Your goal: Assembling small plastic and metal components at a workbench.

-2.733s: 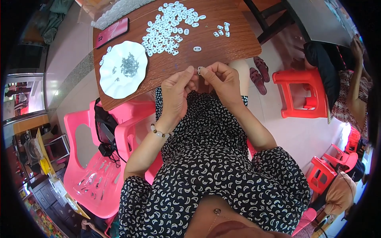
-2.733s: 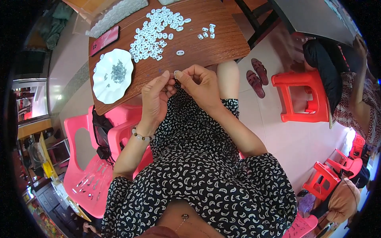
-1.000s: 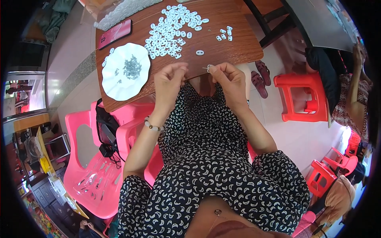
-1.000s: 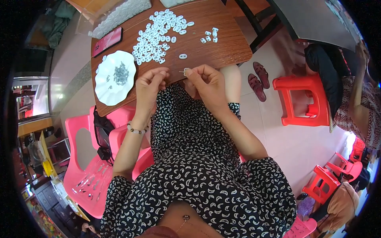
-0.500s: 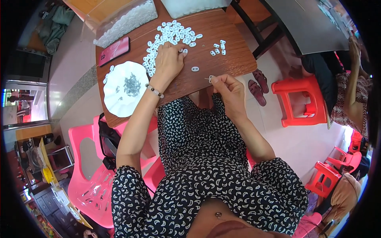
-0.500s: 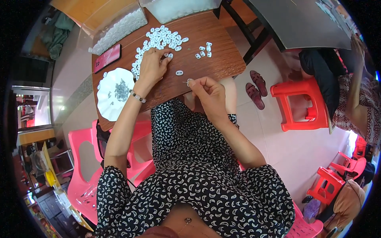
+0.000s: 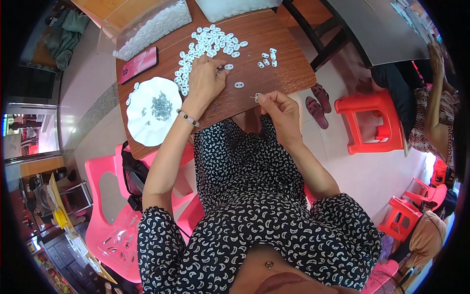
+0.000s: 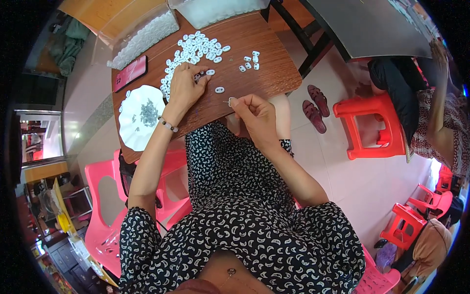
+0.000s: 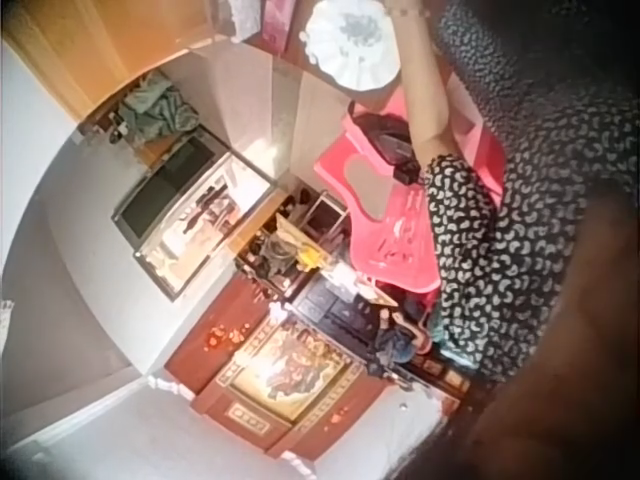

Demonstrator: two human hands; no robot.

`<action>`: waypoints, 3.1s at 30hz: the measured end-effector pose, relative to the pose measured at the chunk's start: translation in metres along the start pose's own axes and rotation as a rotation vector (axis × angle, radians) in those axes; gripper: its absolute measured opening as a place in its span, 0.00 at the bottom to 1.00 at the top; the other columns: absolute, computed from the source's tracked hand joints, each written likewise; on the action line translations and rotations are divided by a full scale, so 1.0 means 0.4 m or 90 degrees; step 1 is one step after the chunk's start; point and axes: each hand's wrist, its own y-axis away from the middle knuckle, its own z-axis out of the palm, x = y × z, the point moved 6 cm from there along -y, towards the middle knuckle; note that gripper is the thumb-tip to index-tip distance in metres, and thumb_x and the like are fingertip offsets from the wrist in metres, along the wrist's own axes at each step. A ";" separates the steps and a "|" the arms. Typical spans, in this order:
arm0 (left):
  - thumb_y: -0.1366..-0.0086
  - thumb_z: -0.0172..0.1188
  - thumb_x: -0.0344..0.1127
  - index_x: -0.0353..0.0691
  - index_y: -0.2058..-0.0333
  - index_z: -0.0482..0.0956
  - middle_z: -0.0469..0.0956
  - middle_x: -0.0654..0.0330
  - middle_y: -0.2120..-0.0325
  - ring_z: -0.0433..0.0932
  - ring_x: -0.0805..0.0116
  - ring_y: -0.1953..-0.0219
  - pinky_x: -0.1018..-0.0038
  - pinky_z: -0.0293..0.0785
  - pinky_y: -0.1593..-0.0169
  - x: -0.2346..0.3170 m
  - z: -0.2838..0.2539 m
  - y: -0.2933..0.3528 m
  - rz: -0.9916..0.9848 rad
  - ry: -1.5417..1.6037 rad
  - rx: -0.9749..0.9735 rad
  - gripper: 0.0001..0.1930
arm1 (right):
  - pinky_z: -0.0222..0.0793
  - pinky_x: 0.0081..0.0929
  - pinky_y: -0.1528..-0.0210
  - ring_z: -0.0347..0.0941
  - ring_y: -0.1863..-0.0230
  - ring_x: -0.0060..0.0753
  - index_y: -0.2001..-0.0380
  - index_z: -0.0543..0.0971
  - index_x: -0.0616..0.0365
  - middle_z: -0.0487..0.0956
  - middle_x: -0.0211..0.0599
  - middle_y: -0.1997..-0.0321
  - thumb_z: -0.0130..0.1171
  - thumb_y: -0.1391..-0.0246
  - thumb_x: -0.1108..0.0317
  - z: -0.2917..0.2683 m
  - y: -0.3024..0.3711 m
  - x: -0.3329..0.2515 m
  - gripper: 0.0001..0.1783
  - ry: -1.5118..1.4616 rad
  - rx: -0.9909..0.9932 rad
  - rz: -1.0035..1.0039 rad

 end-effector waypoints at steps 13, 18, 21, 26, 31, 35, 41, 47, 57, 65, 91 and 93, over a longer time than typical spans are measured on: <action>0.46 0.60 0.34 0.37 0.61 0.81 0.76 0.52 0.73 0.75 0.57 0.70 0.65 0.72 0.64 0.018 0.008 -0.015 -0.006 0.057 -0.024 0.14 | 0.56 0.09 0.76 0.63 0.78 0.07 0.74 0.77 0.59 0.73 0.20 0.79 0.60 0.43 0.65 -0.012 -0.010 0.017 0.10 0.040 0.006 -0.050; 0.43 0.61 0.36 0.36 0.64 0.81 0.78 0.51 0.75 0.77 0.55 0.70 0.61 0.72 0.65 0.032 0.020 -0.025 0.011 -0.009 -0.042 0.11 | 0.55 0.09 0.77 0.62 0.78 0.06 0.74 0.77 0.59 0.73 0.20 0.79 0.60 0.44 0.64 -0.012 -0.002 0.011 0.10 0.052 0.014 -0.043; 0.42 0.60 0.37 0.37 0.63 0.81 0.79 0.49 0.75 0.77 0.55 0.72 0.63 0.72 0.68 0.025 0.016 -0.028 0.036 -0.025 -0.004 0.11 | 0.55 0.09 0.77 0.63 0.78 0.06 0.74 0.77 0.59 0.73 0.20 0.79 0.60 0.44 0.64 -0.015 -0.004 0.011 0.10 0.053 0.016 -0.039; 0.36 0.55 0.38 0.34 0.65 0.81 0.82 0.57 0.73 0.74 0.74 0.79 0.77 0.69 0.75 -0.026 0.016 0.017 -0.260 0.465 -0.068 0.13 | 0.56 0.09 0.75 0.63 0.77 0.06 0.74 0.76 0.59 0.73 0.20 0.78 0.60 0.43 0.64 -0.021 -0.005 0.011 0.10 0.010 0.021 -0.036; 0.33 0.54 0.37 0.35 0.58 0.79 0.80 0.62 0.68 0.72 0.82 0.71 0.86 0.71 0.67 0.066 0.000 0.133 -0.427 0.898 -0.199 0.12 | 0.61 0.13 0.71 0.67 0.75 0.13 0.72 0.75 0.60 0.71 0.23 0.78 0.57 0.42 0.68 -0.015 0.004 -0.006 0.07 0.020 0.018 -0.028; 0.33 0.54 0.38 0.34 0.56 0.78 0.79 0.63 0.68 0.73 0.81 0.69 0.85 0.72 0.64 0.126 -0.014 0.205 -0.445 1.007 -0.230 0.13 | 0.62 0.15 0.71 0.67 0.75 0.13 0.72 0.75 0.60 0.71 0.23 0.77 0.57 0.42 0.69 0.003 0.011 -0.007 0.07 0.028 -0.010 -0.052; 0.32 0.54 0.39 0.34 0.57 0.78 0.79 0.63 0.67 0.73 0.82 0.69 0.85 0.72 0.63 0.149 -0.017 0.241 -0.437 1.029 -0.227 0.14 | 0.63 0.15 0.71 0.67 0.75 0.14 0.72 0.75 0.60 0.71 0.23 0.78 0.57 0.42 0.69 0.026 0.029 -0.023 0.07 0.016 -0.030 -0.036; 0.33 0.55 0.40 0.35 0.58 0.78 0.79 0.63 0.67 0.73 0.83 0.69 0.85 0.72 0.64 0.149 -0.024 0.245 -0.439 1.015 -0.207 0.14 | 0.53 0.15 0.87 0.61 0.88 0.12 0.73 0.73 0.62 0.70 0.25 0.84 0.56 0.41 0.69 0.037 0.034 -0.029 0.08 -0.005 -0.034 -0.073; 0.33 0.55 0.39 0.35 0.58 0.79 0.80 0.63 0.67 0.73 0.83 0.70 0.85 0.72 0.64 0.141 -0.024 0.248 -0.428 1.015 -0.190 0.13 | 0.54 0.14 0.87 0.61 0.88 0.12 0.73 0.73 0.62 0.71 0.25 0.83 0.57 0.42 0.71 0.034 0.029 -0.016 0.08 0.028 -0.031 -0.076; 0.34 0.57 0.40 0.35 0.60 0.80 0.80 0.64 0.68 0.72 0.83 0.71 0.85 0.70 0.66 0.146 -0.024 0.249 -0.386 0.970 -0.164 0.13 | 0.52 0.12 0.86 0.60 0.87 0.10 0.73 0.73 0.62 0.71 0.23 0.84 0.57 0.42 0.69 0.037 0.029 -0.010 0.09 0.042 -0.039 -0.082; 0.34 0.57 0.38 0.30 0.62 0.79 0.80 0.61 0.73 0.73 0.81 0.74 0.84 0.71 0.68 0.134 -0.064 0.250 -0.308 0.776 -0.166 0.14 | 0.58 0.11 0.76 0.63 0.77 0.10 0.70 0.74 0.63 0.72 0.23 0.77 0.54 0.39 0.67 0.069 0.044 -0.015 0.10 0.187 -0.170 -0.057; 0.33 0.56 0.38 0.30 0.62 0.79 0.80 0.60 0.73 0.74 0.80 0.75 0.83 0.72 0.69 0.131 -0.063 0.252 -0.319 0.769 -0.165 0.14 | 0.58 0.11 0.77 0.63 0.78 0.10 0.70 0.74 0.63 0.72 0.23 0.78 0.54 0.39 0.67 0.071 0.043 -0.015 0.10 0.184 -0.161 -0.060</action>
